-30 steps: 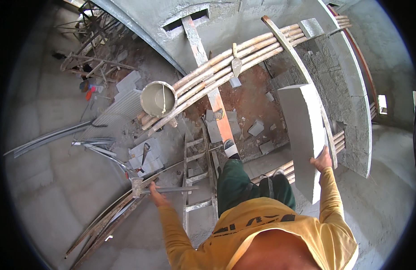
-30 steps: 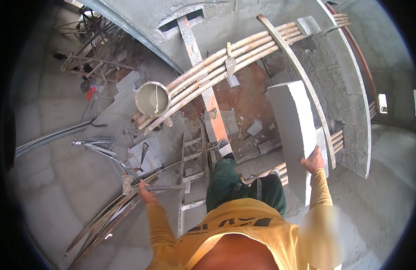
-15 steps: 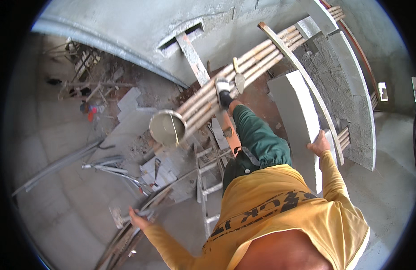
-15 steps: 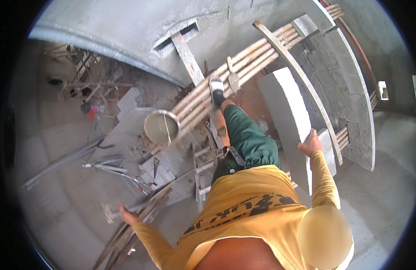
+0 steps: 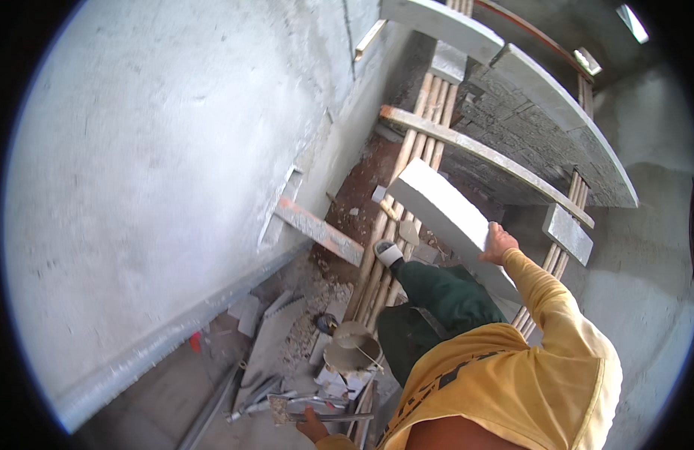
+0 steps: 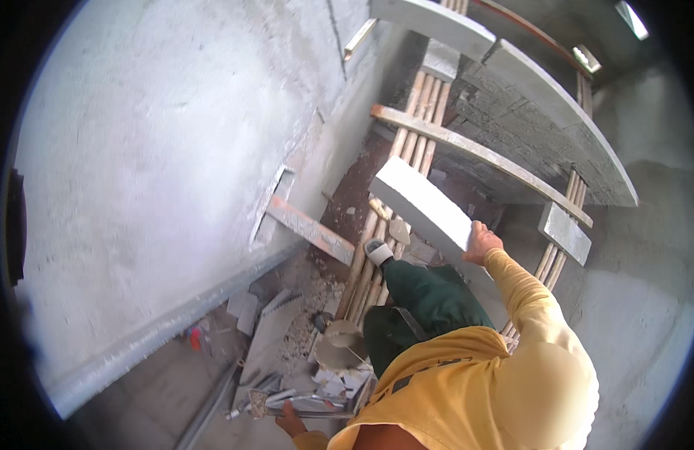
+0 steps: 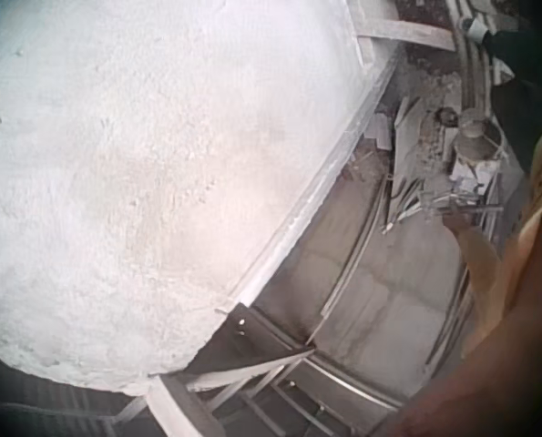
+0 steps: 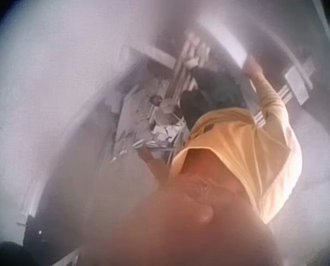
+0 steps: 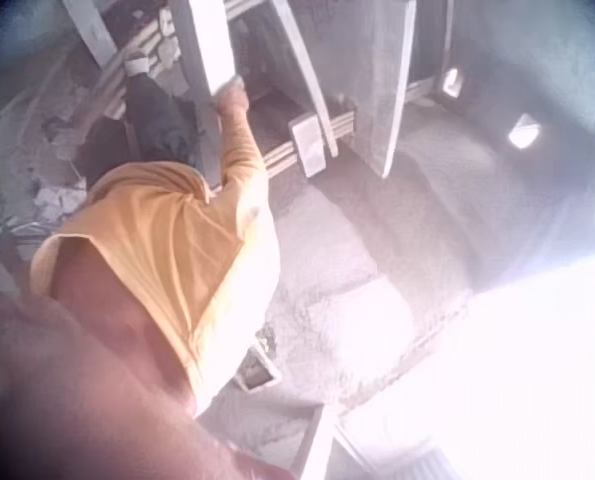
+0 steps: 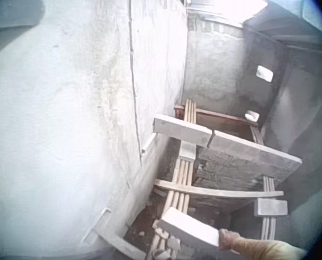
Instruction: The person measures a wall with a string line, breaks a white tile with a hammer, and applies cement mortar to the wall using a trowel. The person then places the tile onto the mortar and adjusts its position.
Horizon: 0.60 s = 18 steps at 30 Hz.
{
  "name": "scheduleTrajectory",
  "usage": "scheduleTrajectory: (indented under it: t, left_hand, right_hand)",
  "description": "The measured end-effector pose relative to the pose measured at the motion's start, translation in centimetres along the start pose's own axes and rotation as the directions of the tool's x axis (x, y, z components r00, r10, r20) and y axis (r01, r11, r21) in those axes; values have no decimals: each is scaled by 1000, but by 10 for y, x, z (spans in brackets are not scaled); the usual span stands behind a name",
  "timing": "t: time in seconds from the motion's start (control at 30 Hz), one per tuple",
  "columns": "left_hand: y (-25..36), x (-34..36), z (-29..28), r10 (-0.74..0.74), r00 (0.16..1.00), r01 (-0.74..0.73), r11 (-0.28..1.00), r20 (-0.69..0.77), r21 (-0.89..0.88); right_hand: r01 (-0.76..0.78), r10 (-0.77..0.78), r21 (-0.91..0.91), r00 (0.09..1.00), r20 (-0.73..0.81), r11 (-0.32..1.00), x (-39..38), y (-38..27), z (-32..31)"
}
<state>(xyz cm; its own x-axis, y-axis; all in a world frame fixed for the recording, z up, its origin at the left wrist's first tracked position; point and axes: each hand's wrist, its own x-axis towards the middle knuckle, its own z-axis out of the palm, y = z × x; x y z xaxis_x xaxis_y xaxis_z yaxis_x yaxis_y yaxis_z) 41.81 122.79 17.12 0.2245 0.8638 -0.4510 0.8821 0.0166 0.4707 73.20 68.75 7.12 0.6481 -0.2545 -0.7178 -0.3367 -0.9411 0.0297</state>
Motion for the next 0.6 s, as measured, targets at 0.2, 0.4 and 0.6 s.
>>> scheduleTrajectory:
  t: [0.2,0.4,0.6]
  left_hand:
    - [76,50,35,158,975,-160,987,159,0]
    - [164,78,32,353,902,-401,899,250,175]
    - [257,114,21,826,554,-825,528,104,201]
  right_hand:
    - [-5,13,170,999,-44,985,-13,-30,-28]
    - [-78,100,246,992,-79,966,-32,-48,-38]
    - [-202,211,261,977,-7,944,-46,-53,-36]
